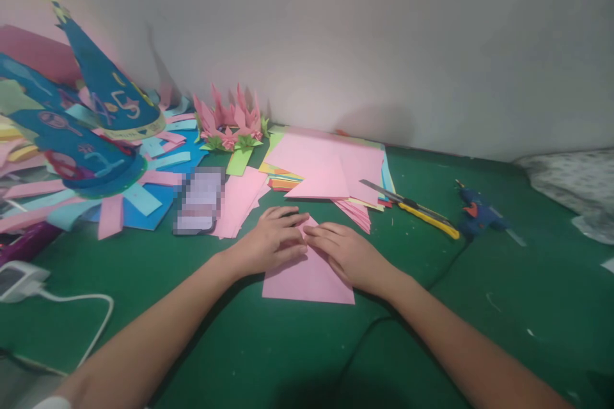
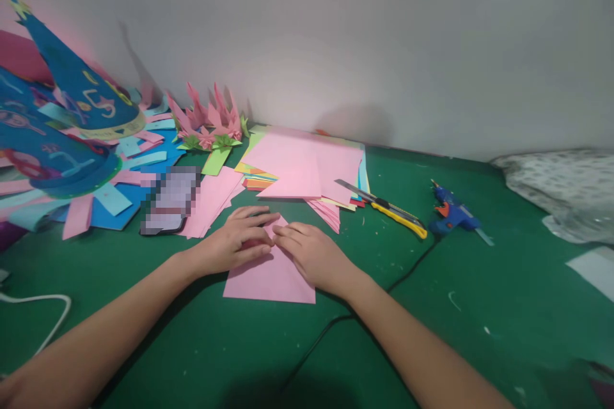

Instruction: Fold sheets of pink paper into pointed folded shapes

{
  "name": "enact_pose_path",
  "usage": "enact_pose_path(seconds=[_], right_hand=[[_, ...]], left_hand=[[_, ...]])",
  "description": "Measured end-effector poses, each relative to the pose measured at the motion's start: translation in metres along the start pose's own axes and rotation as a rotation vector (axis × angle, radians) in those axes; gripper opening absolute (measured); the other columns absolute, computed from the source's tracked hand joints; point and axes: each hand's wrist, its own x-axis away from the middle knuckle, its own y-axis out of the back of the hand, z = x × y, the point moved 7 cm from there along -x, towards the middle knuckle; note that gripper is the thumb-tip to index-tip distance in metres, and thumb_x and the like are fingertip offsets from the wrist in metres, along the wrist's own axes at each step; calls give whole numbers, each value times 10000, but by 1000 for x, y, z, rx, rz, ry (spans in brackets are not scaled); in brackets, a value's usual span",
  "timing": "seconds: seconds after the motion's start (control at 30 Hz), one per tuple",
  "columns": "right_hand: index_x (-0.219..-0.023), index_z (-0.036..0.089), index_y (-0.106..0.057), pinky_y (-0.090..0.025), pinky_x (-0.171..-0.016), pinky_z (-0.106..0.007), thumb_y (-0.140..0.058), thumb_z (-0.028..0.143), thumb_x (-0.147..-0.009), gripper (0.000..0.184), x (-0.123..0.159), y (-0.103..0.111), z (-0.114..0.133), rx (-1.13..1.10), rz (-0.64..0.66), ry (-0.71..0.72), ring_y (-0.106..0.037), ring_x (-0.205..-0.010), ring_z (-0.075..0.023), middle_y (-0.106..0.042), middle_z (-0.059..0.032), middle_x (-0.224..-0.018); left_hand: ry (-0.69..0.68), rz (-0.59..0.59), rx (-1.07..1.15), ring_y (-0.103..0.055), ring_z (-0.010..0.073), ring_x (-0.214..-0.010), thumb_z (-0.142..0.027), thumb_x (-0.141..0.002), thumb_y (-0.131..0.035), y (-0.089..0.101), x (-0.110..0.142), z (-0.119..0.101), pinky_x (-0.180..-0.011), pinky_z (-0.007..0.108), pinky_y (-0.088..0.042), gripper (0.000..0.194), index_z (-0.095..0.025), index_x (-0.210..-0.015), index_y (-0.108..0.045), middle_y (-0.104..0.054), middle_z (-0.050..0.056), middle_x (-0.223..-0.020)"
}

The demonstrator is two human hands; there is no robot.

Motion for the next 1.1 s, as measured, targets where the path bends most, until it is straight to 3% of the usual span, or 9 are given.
enact_pose_path(seconds=[0.4,0.63,0.8,1.1], right_hand=[[-1237,135,-545,-462,-952,-436,-381,117,-895,379,0,0,1,5,-2,-1,-524,-1142,-246,-584,-112,-1263],[-1222,117,-553,-458,-956,-425,-396,116,-883,373,0,2,1,5,0,1,-518,-1150,-247,-593,-121,-1248],[-1221,137,-556,-457,-956,-431,-399,106,-868,387,0,1,1,-3,2,1,-513,-1160,-241,-584,-120,-1260],[-1204,118,-565,-453,-967,-430,-380,103,-877,375,0,1,1,10,14,10,-514,-1147,-247,-574,-115,-1275]], left_hand=[[37,25,-22,-372,277,-1285,-415,-853,-570,0,0,0,-1052,564,-224,199,-243,-869,-670,-530,30,-1323],[129,80,22,-234,362,-1348,-465,-869,-518,-6,2,13,-1000,701,-150,244,-301,-962,-672,-504,1,-1353],[85,40,-9,-256,319,-1348,-434,-886,-507,-2,3,11,-1040,643,-147,236,-293,-908,-695,-532,1,-1323],[47,93,-54,-383,267,-1256,-408,-881,-529,5,4,5,-1062,550,-148,196,-349,-964,-697,-596,-11,-1202]])
